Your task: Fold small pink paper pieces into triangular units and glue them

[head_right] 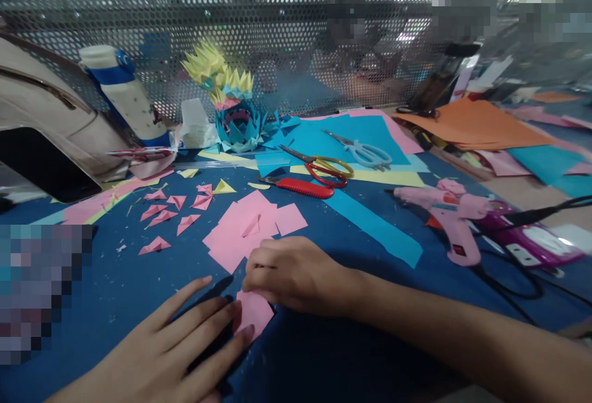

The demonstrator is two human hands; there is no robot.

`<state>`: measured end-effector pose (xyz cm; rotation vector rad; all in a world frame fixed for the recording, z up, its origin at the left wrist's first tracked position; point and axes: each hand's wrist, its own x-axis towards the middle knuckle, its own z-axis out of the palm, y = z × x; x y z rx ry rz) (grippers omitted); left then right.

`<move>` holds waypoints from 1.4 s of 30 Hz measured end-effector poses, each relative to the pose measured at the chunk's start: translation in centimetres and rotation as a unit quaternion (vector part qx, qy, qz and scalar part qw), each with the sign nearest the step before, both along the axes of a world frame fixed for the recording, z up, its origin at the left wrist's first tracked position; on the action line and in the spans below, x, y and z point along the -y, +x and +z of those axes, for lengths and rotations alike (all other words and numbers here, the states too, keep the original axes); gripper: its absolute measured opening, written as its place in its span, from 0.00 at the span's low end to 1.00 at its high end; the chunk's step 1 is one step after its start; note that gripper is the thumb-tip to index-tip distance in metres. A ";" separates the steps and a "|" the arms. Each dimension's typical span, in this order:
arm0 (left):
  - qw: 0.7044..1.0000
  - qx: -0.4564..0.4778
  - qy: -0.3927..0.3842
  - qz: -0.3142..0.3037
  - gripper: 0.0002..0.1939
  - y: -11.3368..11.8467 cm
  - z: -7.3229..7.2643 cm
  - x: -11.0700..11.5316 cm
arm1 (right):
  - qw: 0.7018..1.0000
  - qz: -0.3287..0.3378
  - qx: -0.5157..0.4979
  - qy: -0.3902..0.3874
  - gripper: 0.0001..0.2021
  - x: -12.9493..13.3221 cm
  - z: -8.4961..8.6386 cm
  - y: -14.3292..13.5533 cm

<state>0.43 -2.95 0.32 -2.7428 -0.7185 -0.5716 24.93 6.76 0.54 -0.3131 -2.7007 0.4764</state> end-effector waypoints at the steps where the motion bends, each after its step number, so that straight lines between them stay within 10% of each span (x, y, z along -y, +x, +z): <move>1: 1.000 0.010 0.005 0.001 0.18 0.2 -0.1 0.0 | 1.000 0.004 -0.002 -0.006 0.07 0.0 0.0 -0.1; 22: 0.993 0.114 -0.011 -0.040 0.16 0.5 0.6 -1.1 | 0.985 0.038 0.007 -0.166 0.08 -0.4 0.7 -0.6; 29: 0.968 0.129 -0.207 -0.052 0.20 -2.1 0.9 -2.8 | 0.987 0.051 0.014 -0.154 0.04 -0.3 0.8 -0.4; 42: 0.989 0.075 -0.119 -0.041 0.24 -1.2 0.5 -1.7 | 0.990 0.112 0.055 -0.070 0.13 -0.6 0.5 -0.9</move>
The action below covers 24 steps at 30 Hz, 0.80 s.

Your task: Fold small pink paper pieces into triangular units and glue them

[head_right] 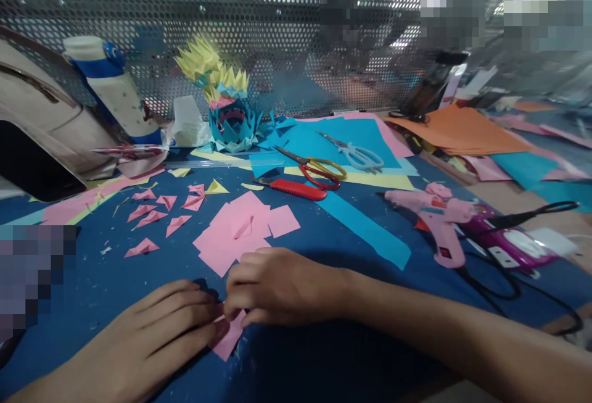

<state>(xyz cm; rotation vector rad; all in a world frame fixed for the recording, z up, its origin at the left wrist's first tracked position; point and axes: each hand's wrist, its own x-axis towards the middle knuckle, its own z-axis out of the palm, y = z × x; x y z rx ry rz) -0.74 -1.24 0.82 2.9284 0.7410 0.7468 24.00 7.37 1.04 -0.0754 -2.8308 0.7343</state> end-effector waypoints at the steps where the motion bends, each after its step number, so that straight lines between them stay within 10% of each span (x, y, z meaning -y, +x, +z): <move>1: 1.000 -0.005 0.005 0.005 0.24 0.0 -0.1 0.1 | 1.000 0.000 0.004 -0.001 0.13 -0.1 0.0 -0.1; 24: 0.997 -0.026 0.052 0.054 0.20 0.7 -0.9 0.7 | 0.995 -0.091 0.019 -0.044 0.10 0.9 -0.4 0.3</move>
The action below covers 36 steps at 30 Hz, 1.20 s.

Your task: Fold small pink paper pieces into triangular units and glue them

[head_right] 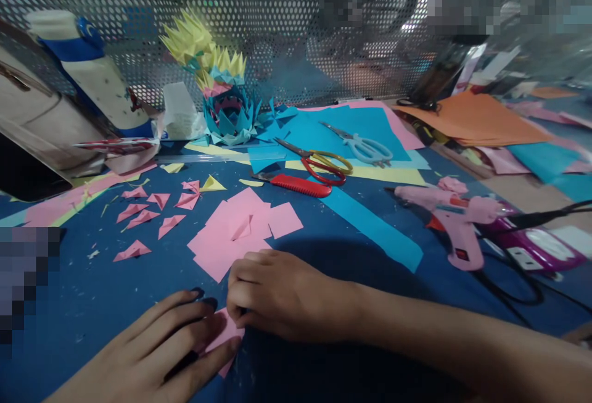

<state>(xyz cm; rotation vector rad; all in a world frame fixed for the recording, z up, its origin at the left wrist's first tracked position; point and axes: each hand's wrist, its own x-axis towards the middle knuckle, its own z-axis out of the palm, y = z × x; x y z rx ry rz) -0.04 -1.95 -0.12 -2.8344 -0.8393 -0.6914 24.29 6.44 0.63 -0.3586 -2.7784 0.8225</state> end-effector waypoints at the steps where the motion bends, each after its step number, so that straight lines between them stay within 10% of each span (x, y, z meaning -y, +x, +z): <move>1: 1.000 0.003 0.002 0.001 0.20 0.0 0.0 0.0 | 1.000 -0.003 -0.002 0.001 0.09 0.1 -0.1 0.0; 12: 0.999 0.044 0.024 0.007 0.15 0.1 -1.0 0.4 | 0.999 -0.040 -0.019 -0.020 0.13 0.6 -1.2 0.0; 19: 0.999 0.053 0.003 0.007 0.11 0.2 -2.0 0.7 | 0.994 0.072 -0.070 -0.050 0.18 -2.0 0.1 0.6; 26: 0.999 0.037 -0.001 -0.001 0.13 0.0 -2.3 0.9 | 0.949 0.082 -0.099 0.287 0.12 -0.7 0.6 0.6; 36: 0.999 0.039 0.005 -0.002 0.14 0.0 -2.3 0.8 | 0.949 0.084 -0.061 0.296 0.11 -0.6 0.4 0.6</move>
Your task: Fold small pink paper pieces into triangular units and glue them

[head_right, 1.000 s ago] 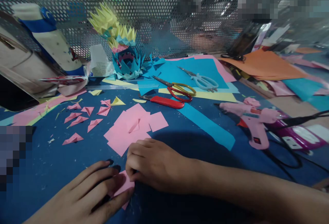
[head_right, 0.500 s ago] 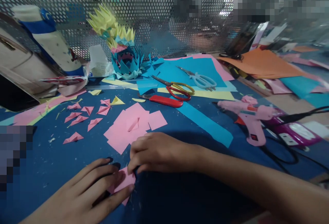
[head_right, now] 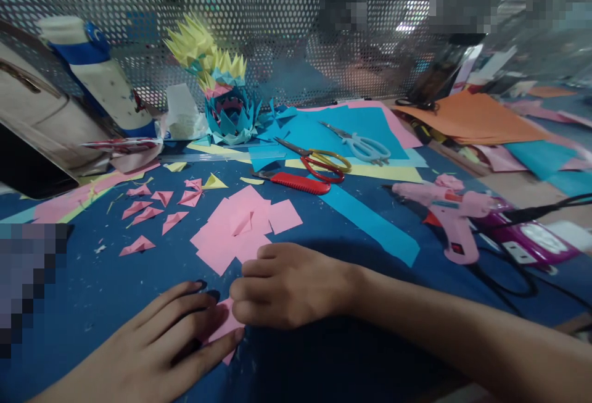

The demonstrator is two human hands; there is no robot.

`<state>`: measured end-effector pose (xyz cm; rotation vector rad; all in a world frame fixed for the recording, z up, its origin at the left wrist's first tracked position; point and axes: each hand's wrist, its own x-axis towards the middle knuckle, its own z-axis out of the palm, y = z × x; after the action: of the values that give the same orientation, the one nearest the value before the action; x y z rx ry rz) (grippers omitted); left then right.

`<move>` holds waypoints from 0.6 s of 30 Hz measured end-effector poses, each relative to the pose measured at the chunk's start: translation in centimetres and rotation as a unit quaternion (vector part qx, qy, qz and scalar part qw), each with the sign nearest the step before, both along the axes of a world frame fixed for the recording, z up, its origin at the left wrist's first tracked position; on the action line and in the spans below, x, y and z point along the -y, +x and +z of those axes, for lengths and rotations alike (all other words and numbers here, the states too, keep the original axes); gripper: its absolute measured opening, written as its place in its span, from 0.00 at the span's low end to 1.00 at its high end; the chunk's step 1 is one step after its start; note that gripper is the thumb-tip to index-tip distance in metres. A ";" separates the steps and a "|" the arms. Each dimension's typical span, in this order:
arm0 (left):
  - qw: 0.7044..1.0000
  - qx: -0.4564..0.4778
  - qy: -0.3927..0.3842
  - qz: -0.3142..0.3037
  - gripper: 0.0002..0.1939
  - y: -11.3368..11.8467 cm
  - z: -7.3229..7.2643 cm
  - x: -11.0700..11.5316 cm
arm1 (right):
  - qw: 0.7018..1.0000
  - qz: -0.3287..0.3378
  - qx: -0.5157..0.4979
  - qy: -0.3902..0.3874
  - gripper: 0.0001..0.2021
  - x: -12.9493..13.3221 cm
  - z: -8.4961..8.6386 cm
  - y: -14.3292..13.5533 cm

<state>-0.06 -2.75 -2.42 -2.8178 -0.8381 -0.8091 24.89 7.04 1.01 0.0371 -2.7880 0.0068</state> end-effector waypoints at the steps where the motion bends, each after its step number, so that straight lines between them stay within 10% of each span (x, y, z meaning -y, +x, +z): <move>1: 1.000 0.007 0.004 0.004 0.13 0.0 0.3 -0.1 | 1.000 -0.004 0.007 -0.004 0.11 -0.1 0.0 0.0; 18: 0.996 -0.089 -0.007 -0.005 0.18 0.4 2.6 -0.4 | 0.988 -0.052 0.035 -0.138 0.14 0.2 -0.7 -0.5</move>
<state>0.29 -2.36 0.20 -2.8562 -0.8051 -0.5441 24.44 6.86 0.32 -0.1810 -2.8286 0.3749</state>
